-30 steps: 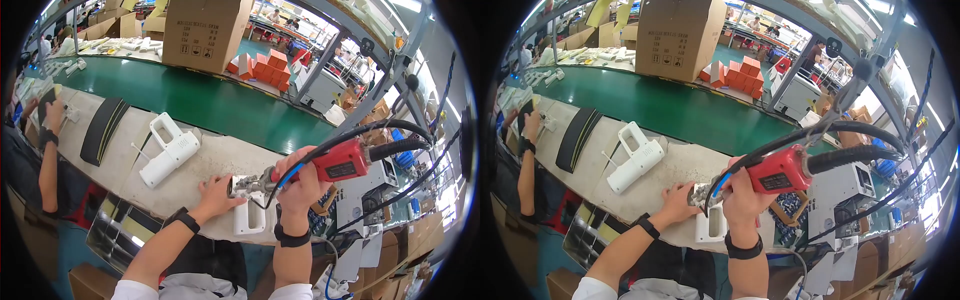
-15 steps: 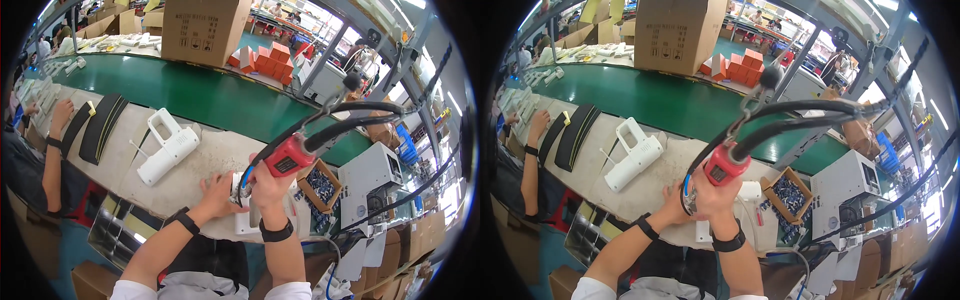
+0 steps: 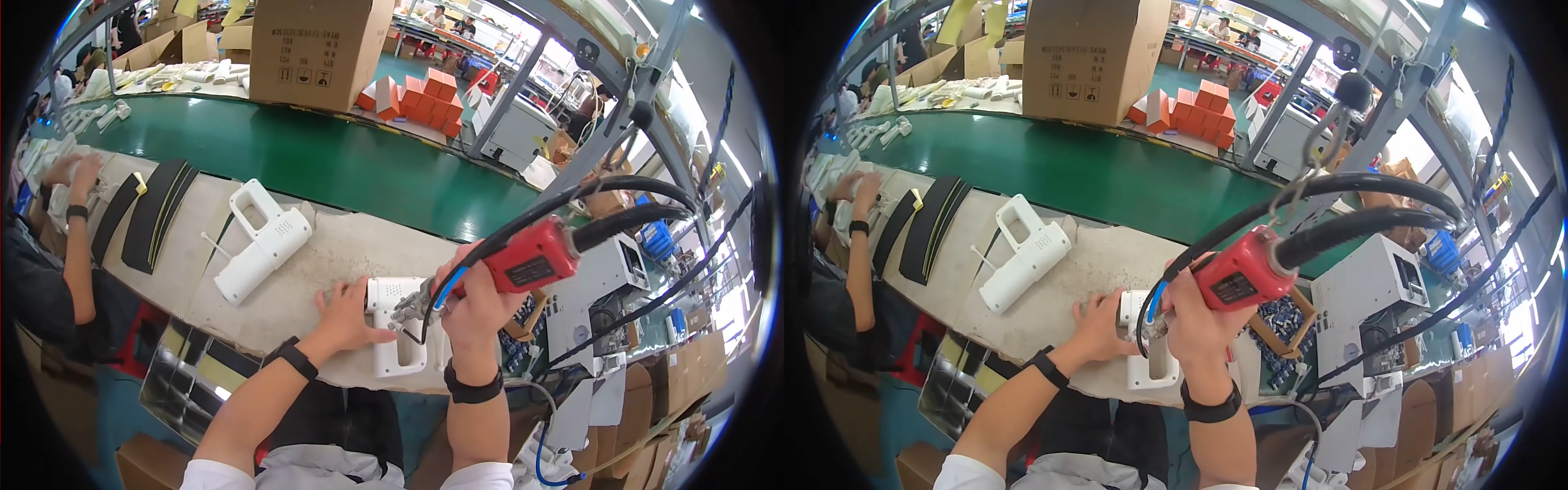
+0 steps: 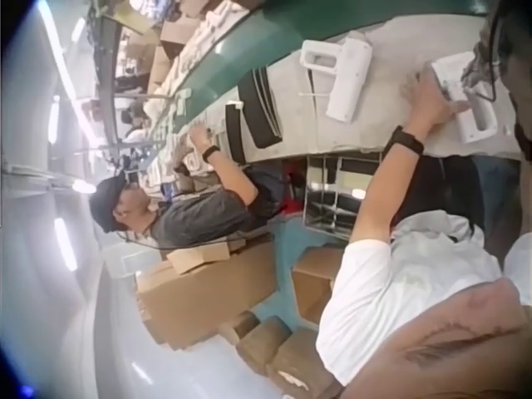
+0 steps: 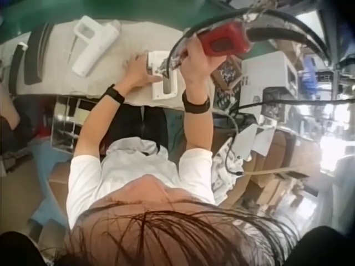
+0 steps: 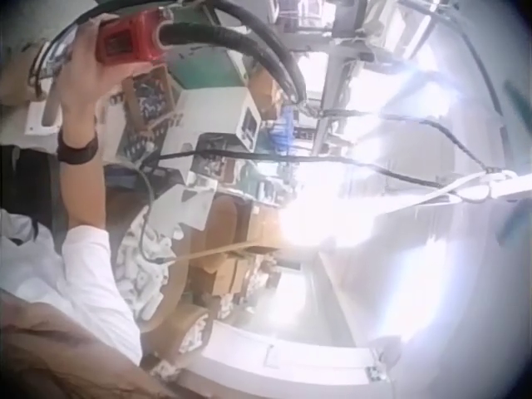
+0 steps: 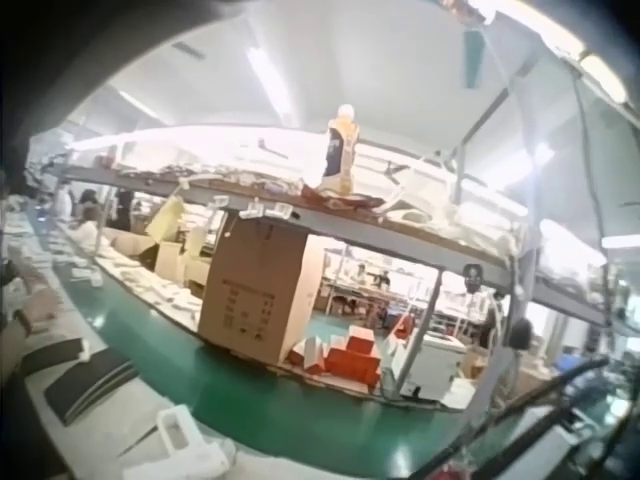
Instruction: The person picks up a white plastic housing from a bin, places it on the workbench, and uses a pneumatic screwdriver to drive screws into it. They then set the housing aside and repeat the process with another unit.
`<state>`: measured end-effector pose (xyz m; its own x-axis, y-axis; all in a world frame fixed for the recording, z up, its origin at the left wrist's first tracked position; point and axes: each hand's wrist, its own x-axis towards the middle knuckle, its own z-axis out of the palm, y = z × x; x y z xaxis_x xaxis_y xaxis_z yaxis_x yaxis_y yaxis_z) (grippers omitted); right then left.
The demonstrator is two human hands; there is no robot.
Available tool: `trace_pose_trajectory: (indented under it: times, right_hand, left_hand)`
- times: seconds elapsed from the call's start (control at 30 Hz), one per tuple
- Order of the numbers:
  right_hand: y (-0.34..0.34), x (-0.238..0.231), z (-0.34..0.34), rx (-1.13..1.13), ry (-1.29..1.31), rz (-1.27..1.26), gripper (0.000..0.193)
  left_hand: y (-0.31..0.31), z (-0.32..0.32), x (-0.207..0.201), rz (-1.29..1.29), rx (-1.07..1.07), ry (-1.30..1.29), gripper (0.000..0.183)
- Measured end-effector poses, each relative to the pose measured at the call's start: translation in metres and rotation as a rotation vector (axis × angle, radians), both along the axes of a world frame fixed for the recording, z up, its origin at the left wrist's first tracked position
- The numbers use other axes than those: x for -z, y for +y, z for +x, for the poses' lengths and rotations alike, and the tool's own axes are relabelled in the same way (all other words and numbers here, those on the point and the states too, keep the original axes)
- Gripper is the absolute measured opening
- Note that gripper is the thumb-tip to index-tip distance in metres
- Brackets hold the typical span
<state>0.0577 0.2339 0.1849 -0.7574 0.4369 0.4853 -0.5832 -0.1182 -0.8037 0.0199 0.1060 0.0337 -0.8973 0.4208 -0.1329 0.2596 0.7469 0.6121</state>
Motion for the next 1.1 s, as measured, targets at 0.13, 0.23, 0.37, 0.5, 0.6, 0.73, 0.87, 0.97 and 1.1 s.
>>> trace_pose_trajectory:
  times: [0.13,0.23,0.37,0.5,0.6,0.73,0.87,0.97,1.1]
  right_hand:
    - [-0.005,0.012,-0.010,0.099,-0.060,0.055,0.007]
    - [-0.005,0.025,-0.010,-0.010,-0.097,0.068,0.013]
    - [-0.012,0.042,-0.010,0.052,-0.234,0.071,0.011]
    - [-0.016,0.017,-0.001,0.037,-0.119,0.052,0.008]
    - [-0.010,0.000,0.003,-0.025,-0.106,-0.033,0.007]
    - [-0.001,-0.006,0.009,-0.013,-0.067,-0.008,0.009]
    - [-0.004,-0.011,0.013,-0.010,-0.043,-0.045,0.010]
    - [-0.006,-0.014,0.017,0.015,-0.054,-0.022,0.010]
    - [-0.003,-0.018,0.020,-0.003,-0.055,-0.019,0.010]
  left_hand:
    - [0.002,0.001,-0.002,0.034,-0.015,0.036,0.126]
    - [0.001,0.002,0.001,0.029,0.015,0.042,0.120]
    - [0.001,0.002,0.007,0.001,0.029,0.074,0.122]
    - [0.000,0.004,0.011,-0.057,0.008,0.100,0.122]
    - [0.002,0.005,0.010,0.024,-0.011,0.156,0.117]
    - [-0.001,0.014,0.009,0.265,0.005,0.372,0.088]
    - [-0.008,0.017,0.002,0.243,0.080,0.446,0.058]
    - [-0.013,0.020,-0.003,0.327,0.120,0.463,0.035]
    - [-0.017,0.021,-0.006,0.422,0.134,0.431,0.027]
